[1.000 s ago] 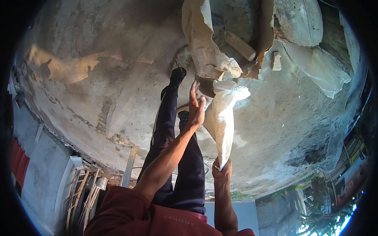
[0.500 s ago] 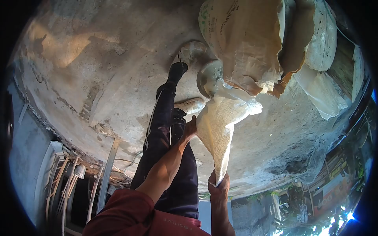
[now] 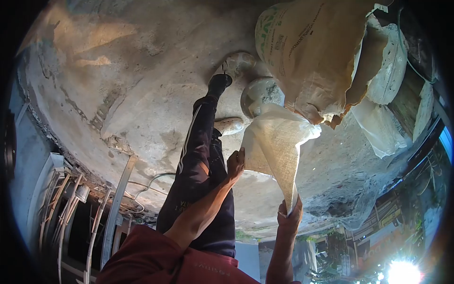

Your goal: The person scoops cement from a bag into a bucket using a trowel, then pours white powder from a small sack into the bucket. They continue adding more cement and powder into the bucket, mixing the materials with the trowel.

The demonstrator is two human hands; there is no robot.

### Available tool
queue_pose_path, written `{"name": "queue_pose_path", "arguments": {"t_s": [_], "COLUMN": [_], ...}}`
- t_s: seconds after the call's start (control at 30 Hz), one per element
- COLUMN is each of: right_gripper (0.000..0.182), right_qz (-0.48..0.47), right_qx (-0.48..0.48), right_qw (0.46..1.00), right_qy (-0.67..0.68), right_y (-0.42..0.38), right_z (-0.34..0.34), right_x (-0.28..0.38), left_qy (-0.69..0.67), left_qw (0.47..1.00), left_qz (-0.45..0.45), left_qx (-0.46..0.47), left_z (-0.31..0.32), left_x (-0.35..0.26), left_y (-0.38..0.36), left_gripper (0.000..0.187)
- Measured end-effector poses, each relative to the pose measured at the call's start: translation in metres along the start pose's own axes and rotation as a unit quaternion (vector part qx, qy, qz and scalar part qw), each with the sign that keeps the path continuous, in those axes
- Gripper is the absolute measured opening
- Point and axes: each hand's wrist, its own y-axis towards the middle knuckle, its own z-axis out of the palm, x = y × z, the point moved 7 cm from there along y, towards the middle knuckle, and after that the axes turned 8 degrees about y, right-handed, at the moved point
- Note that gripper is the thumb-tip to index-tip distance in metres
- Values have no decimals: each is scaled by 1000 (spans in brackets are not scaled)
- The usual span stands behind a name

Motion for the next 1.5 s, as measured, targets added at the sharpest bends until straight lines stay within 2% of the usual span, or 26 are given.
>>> {"name": "queue_pose_path", "arguments": {"t_s": [0.07,0.1,0.27,0.3,0.33,0.4,0.43,0.5,0.6,0.63,0.7,0.73,0.8,0.87,0.9,1.03,1.07,1.1,1.13,1.2,1.23,1.3,1.33,1.37,1.43,1.5], "right_gripper": [55,55,47,47,47,50,50,53,54,54,68,68,57,58,59,57,56,55,55,47,47,24,24,19,22,18], "right_qz": [19,17,19,-43,-45,131,130,9,24,23,203,202,-18,-31,-43,-104,12,129,129,221,221,310,309,308,306,274], "right_qx": [23,24,-16,-12,-11,3,3,18,33,34,15,15,19,8,-3,-12,-3,5,6,-17,-16,-15,-15,-27,-40,31], "right_qw": [999,999,1000,999,999,955,956,991,992,992,968,969,999,999,999,994,993,962,962,883,883,843,843,860,875,892], "right_qy": [20,17,9,12,12,265,263,132,123,122,143,142,34,17,1,-16,115,243,242,414,414,440,440,407,373,358], "right_y": [10,14,42,45,45,43,45,53,55,59,63,62,64,69,70,78,80,79,84,93,100,114,122,129,137,147], "right_z": [-9,-14,-33,-33,-34,-31,-33,-40,-48,-51,-58,-60,-67,-73,-75,-87,-90,-89,-92,-88,-89,-85,-81,-81,-85,-87], "right_x": [-2,-6,4,-8,-29,-80,-79,-60,-68,-45,-2,-18,-31,2,17,2,-20,-42,-50,-78,-70,-47,-47,-51,-71,-95], "left_qy": [-179,-243,-216,-220,-224,-222,-219,-226,-233,-234,-234,-232,-231,-230,-260,-320,-321,-343,-364,-346,-355,-365,-343,-320,-327,-334], "left_qw": [963,913,934,935,935,935,935,932,926,923,924,925,924,922,901,860,860,848,836,840,839,837,848,857,846,834], "left_qz": [-184,-304,-268,-267,-267,-269,-271,-276,-289,-296,-292,-289,-295,-300,-332,-382,-381,-388,-396,-395,-391,-388,-373,-359,-367,-376], "left_qx": [83,124,93,82,72,68,66,68,73,75,80,86,82,80,101,114,113,111,109,138,133,128,157,186,205,226], "left_z": [4,0,-15,-16,-17,-17,-18,-19,-16,-15,-18,-20,-25,-25,-18,-28,-27,-26,-25,-38,-34,-29,-27,-25,-26,-22], "left_x": [2,-6,-34,-38,-40,-44,-46,-51,-56,-56,-62,-66,-74,-78,-77,-100,-103,-108,-110,-120,-122,-120,-119,-120,-122,-127], "left_y": [-1,-1,3,4,5,3,3,1,-7,-9,-9,-9,-10,-16,-23,-22,-21,-22,-25,-19,-21,-24,-23,-24,-24,-29], "left_gripper": [49,49,50,49,49,48,48,48,46,46,46,46,46,47,48,46,46,44,42,39,38,38,39,41,42,44]}}
